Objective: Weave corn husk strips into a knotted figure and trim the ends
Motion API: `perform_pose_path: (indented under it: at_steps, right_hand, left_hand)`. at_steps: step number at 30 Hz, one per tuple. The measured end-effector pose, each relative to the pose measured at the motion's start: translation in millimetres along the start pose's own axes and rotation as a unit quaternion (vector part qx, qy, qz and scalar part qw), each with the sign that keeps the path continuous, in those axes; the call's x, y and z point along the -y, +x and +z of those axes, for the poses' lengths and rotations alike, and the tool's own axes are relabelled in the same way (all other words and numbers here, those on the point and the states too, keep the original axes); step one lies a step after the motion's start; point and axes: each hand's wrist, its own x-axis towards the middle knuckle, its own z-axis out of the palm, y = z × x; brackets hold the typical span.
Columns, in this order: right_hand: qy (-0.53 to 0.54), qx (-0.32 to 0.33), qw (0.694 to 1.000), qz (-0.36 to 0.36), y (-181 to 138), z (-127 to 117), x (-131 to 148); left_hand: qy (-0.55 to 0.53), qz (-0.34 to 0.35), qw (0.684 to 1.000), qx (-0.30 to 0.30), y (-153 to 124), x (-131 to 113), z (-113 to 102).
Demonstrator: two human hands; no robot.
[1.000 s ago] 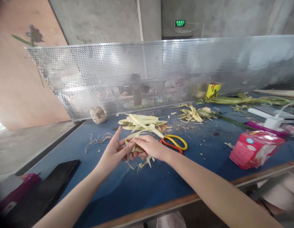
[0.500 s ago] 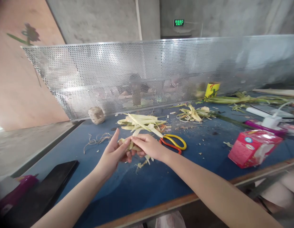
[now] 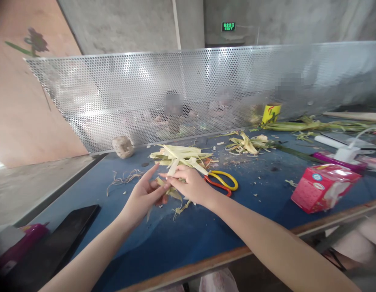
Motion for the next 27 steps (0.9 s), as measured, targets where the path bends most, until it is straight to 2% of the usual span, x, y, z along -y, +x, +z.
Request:
perform_pose_path:
  at_steps: [5,9,11,17,22,27]
  right_hand:
    - [0.069,-0.021,0.996,0.045,2.9,-4.4,-2.9]
    - [0.141,0.056,0.981,0.118,4.7,-6.4,-6.2]
    - [0.159,0.092,0.974,0.133,4.3,-6.0,-6.1]
    - [0.148,0.175,0.968,0.103,1.6,-5.4,-6.3]
    - [0.072,0.158,0.976,0.13,3.8,-11.2,-7.6]
    - [0.061,0.161,0.979,0.113,5.8,-19.4,-10.7]
  left_hand:
    - [-0.018,-0.017,0.998,0.059,-1.1,0.0,0.7]
    - [-0.024,0.0,0.999,0.03,-0.6,0.2,0.2]
    - [-0.015,0.006,1.0,0.016,0.1,0.0,-1.1]
    - [0.004,0.015,1.0,-0.015,1.7,-2.2,-4.6]
    - [0.032,0.02,0.999,-0.026,5.2,-1.3,-6.7]
    - [0.038,0.01,0.998,-0.056,8.4,-5.6,-11.2]
